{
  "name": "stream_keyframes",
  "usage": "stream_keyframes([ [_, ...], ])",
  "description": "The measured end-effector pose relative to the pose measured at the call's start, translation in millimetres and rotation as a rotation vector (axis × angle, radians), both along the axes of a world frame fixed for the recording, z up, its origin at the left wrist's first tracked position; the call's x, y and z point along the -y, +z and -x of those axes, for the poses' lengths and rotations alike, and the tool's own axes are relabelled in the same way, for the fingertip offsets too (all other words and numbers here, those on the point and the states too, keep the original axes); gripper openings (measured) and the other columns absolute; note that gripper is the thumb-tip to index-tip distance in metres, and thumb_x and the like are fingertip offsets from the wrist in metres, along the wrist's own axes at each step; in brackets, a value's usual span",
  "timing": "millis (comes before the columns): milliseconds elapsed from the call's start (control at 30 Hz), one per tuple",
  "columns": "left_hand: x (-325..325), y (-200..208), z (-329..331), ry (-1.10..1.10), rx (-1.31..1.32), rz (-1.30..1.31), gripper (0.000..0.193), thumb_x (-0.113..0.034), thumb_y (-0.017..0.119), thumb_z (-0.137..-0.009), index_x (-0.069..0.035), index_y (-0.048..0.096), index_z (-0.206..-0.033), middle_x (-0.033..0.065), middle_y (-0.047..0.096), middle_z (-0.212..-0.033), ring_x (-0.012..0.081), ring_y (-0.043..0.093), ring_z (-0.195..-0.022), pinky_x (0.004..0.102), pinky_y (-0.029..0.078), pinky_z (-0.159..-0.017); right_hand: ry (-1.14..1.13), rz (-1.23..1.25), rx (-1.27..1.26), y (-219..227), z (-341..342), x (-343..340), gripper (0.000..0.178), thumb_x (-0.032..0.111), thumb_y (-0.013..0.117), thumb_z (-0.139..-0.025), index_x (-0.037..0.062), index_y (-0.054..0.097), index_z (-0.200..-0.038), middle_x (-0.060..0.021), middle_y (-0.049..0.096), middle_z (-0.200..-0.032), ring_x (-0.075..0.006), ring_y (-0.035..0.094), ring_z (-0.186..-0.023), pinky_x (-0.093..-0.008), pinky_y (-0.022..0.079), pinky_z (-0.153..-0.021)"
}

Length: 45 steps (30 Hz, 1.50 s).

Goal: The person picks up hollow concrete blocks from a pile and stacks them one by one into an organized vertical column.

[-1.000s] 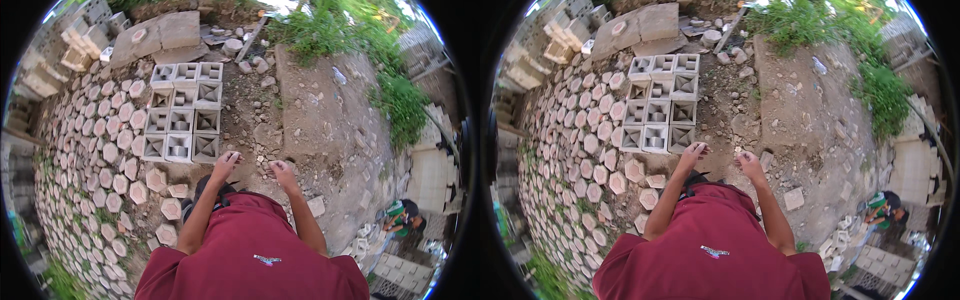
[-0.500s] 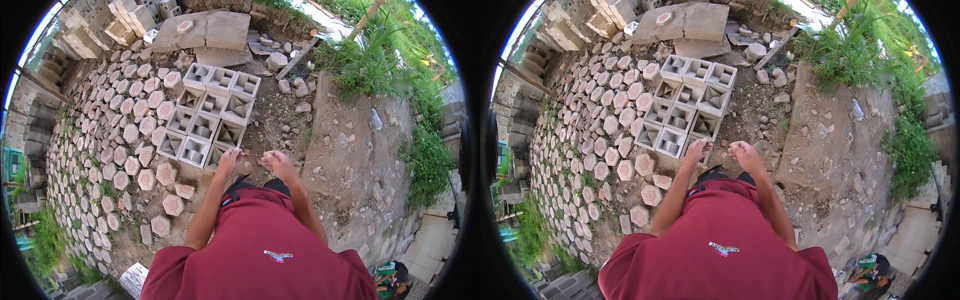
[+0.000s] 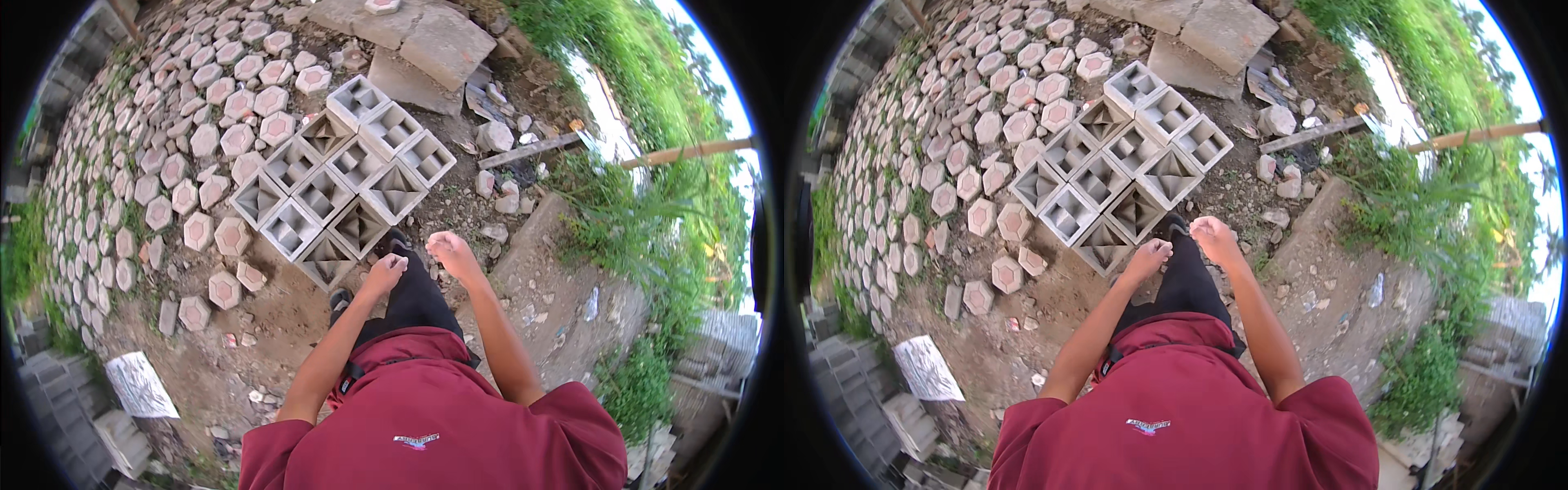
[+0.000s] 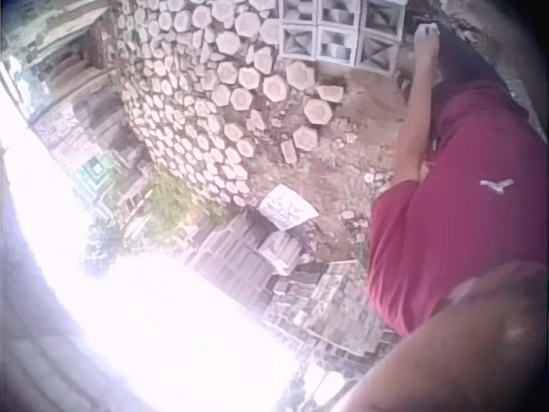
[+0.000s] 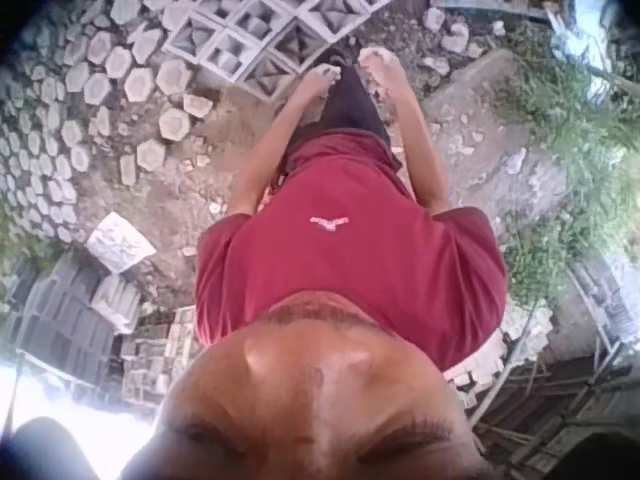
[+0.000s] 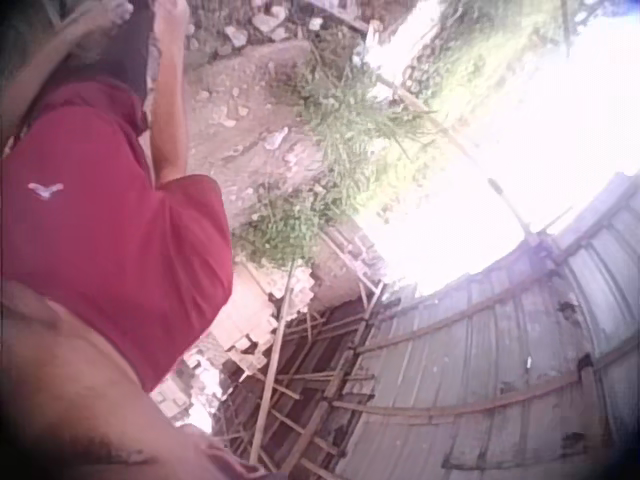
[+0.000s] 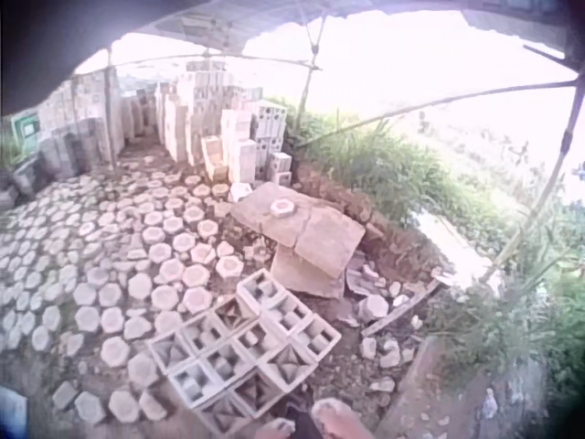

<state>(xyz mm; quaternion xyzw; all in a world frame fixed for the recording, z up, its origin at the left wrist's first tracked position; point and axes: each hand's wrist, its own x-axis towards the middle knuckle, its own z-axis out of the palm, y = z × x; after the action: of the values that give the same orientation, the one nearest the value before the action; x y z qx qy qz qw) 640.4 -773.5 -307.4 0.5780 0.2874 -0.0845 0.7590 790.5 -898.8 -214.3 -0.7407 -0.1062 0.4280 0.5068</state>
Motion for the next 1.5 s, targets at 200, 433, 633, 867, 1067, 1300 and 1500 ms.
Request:
stream_keyframes([
  [200, 19.8, -60.9, -79.2, 0.110, -0.202, -0.236, 0.037, -0.034, 0.057, -0.091, 0.002, 0.059, -0.101, 0.0132, 0.066, -0.088, 0.0210, 0.064, -0.086, 0.0327, 0.049, -0.077, 0.021, 0.095, 0.016, -134.7, -148.7, -87.5, 0.026, 0.020, 0.064, -0.087, 0.0001, 0.057, -0.101, -0.0043, 0.064, -0.077, -0.0117, 0.060, -0.065, -0.0265, 0.048, -0.058],
  [433, -3.3, -183.7, -178.6, 0.309, -0.320, -0.263, 0.038, -0.032, 0.058, -0.089, 0.000, 0.055, -0.108, 0.0207, 0.067, -0.094, 0.0336, 0.066, -0.087, 0.0405, 0.051, -0.078, 0.741, 0.530, 0.240, -309.5, -236.2, -150.4, 0.048, 0.032, 0.072, -0.075, -0.0010, 0.061, -0.109, -0.0142, 0.069, -0.099, -0.0341, 0.063, -0.098, -0.0383, 0.049, -0.086],
  [633, -18.4, -289.0, -220.9, 0.447, -0.352, -0.300, 0.028, -0.025, 0.055, -0.091, -0.001, 0.056, -0.104, 0.0183, 0.067, -0.089, 0.0280, 0.067, -0.075, 0.0375, 0.050, -0.068, 1.025, 0.482, 0.326, -406.9, -228.1, -171.5, 0.063, 0.030, 0.074, -0.074, -0.0036, 0.053, -0.123, -0.0227, 0.060, -0.119, -0.0324, 0.055, -0.116, -0.0376, 0.043, -0.097],
  [867, 29.5, -306.7, -222.6, 0.685, -0.280, -0.060, 0.024, -0.019, 0.048, -0.095, 0.001, 0.056, -0.105, 0.0103, 0.068, -0.082, 0.0135, 0.056, -0.058, 0.0291, 0.045, -0.055, 1.089, 0.574, -0.060, -436.9, -237.6, -165.7, 0.076, 0.011, 0.075, -0.073, -0.0115, 0.037, -0.135, -0.0201, 0.067, -0.087, -0.0201, 0.068, -0.061, -0.0314, 0.051, -0.056],
  [1067, 28.8, -289.0, -189.1, 0.740, -0.306, 0.010, 0.025, -0.019, 0.050, -0.095, 0.002, 0.057, -0.107, 0.0082, 0.067, -0.090, 0.0101, 0.058, -0.067, 0.0262, 0.050, -0.059, 1.059, 0.623, -0.177, -450.0, -240.1, -173.4, 0.069, 0.013, 0.078, -0.071, -0.0106, 0.046, -0.127, -0.0139, 0.065, -0.072, -0.0177, 0.063, -0.055, -0.0318, 0.047, -0.050],
  [1300, -14.4, -235.1, -146.0, 0.875, -0.188, 0.135, 0.028, -0.026, 0.052, -0.096, -0.003, 0.057, -0.110, 0.0058, 0.065, -0.099, 0.0120, 0.061, -0.075, 0.0261, 0.048, -0.069, 1.216, 0.529, 0.173, -443.3, -253.7, -163.0, 0.035, 0.028, 0.080, -0.073, -0.0003, 0.062, -0.084, -0.0042, 0.055, -0.059, -0.0126, 0.047, -0.047, -0.0322, 0.037, -0.044],
  [1500, 6.0, -161.5, -55.4, 1.142, -0.273, 0.143, 0.031, -0.031, 0.050, -0.097, -0.004, 0.056, -0.112, 0.0058, 0.065, -0.099, 0.0125, 0.061, -0.083, 0.0271, 0.048, -0.072, 1.278, 0.526, -0.147, -291.6, -219.4, -164.6, 0.041, 0.040, 0.075, -0.079, 0.0023, 0.061, -0.087, 0.0007, 0.049, -0.059, -0.0090, 0.040, -0.047, -0.0277, 0.031, -0.043],
])
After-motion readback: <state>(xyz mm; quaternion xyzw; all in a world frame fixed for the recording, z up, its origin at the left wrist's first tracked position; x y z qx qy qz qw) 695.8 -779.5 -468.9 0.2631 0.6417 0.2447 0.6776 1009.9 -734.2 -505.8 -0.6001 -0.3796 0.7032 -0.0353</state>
